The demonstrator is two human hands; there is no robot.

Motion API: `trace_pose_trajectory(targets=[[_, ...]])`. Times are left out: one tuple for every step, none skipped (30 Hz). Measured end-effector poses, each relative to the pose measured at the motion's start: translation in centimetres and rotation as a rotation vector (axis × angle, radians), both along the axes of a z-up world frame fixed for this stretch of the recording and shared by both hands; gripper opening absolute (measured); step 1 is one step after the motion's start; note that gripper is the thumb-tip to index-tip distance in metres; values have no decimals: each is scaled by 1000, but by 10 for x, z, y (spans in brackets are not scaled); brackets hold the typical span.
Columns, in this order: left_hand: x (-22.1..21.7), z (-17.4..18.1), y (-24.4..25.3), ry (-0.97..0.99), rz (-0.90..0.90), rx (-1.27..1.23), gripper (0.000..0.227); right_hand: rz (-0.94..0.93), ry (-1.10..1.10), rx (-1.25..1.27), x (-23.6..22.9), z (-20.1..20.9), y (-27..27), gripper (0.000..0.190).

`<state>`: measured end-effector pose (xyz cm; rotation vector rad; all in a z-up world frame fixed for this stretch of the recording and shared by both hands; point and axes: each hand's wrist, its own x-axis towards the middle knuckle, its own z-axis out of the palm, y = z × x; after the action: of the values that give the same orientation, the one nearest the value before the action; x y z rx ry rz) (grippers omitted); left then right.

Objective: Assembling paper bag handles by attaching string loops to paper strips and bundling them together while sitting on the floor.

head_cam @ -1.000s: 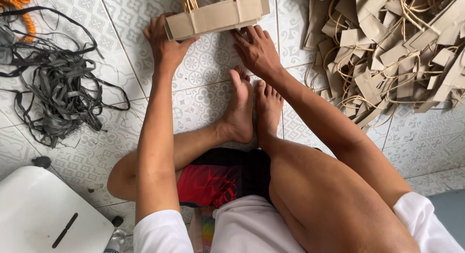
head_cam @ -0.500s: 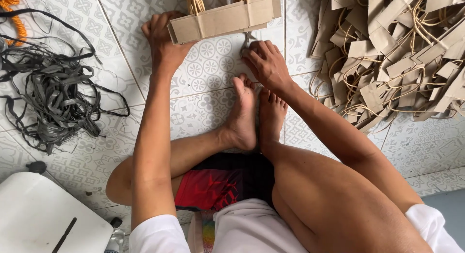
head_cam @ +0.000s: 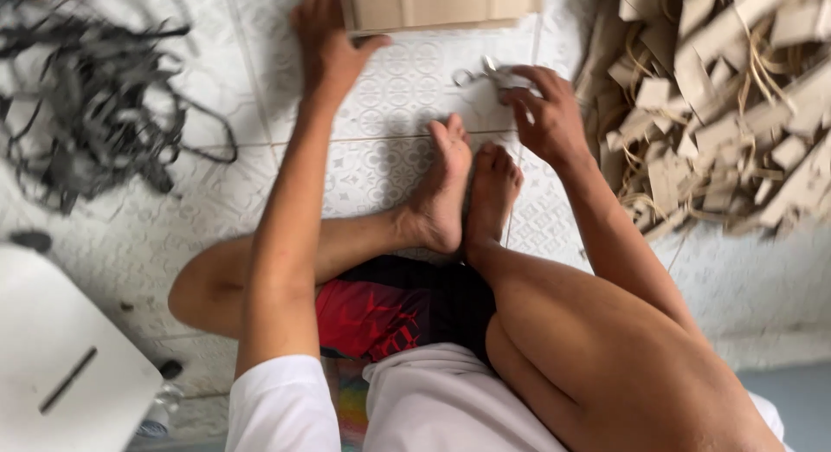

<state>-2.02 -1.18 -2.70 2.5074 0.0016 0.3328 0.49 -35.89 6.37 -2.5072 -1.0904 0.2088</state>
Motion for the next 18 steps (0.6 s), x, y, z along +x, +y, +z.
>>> trace_pose_trajectory(targets=[[-4,-13,3,63,28,-7,104,-86,25,32,2,9,1,22],[-14,-14,1,60,79,14,104,-36,25,54,-1,7,4,22],[-21,-16,-1,52,116,-2,103,-104,-7,42,-3,3,7,27],[-29,-20,-5,46,147,-24,103,-177,-35,24,-6,1,7,36],[-40,2,4,47,191,-8,103,-133,-31,42,-6,-2,17,36],[-51,22,7,33,220,-56,87,-153,-37,1,-8,-3,23,39],[-60,41,10,17,249,-103,74,-173,-45,-39,-10,-6,28,43],[-74,49,22,19,270,-106,74,-152,-43,-42,-10,-7,32,43],[-87,56,34,-46,302,-58,58,-143,-62,5,-8,-10,36,34],[-99,63,45,-112,326,-11,43,-140,-82,51,-9,-12,38,28],[-116,64,59,-112,340,-14,43,-127,-82,48,-10,-9,38,28],[-129,64,76,-122,390,96,37,-130,-113,15,-10,-7,39,19],[-142,63,93,-131,441,206,33,-133,-144,-17,-9,-6,41,11],[-145,56,112,-136,443,204,33,-132,-150,-18,-3,-18,33,11],[-148,47,131,-153,498,327,33,-118,-222,-122,3,-31,25,9],[-154,38,146,-162,551,443,33,-104,-288,-235,5,-42,13,14],[-156,51,149,-159,550,434,33,-103,-288,-244,2,-35,12,14],[-152,62,156,-92,520,437,38,-103,-288,-280,2,-30,13,11]])
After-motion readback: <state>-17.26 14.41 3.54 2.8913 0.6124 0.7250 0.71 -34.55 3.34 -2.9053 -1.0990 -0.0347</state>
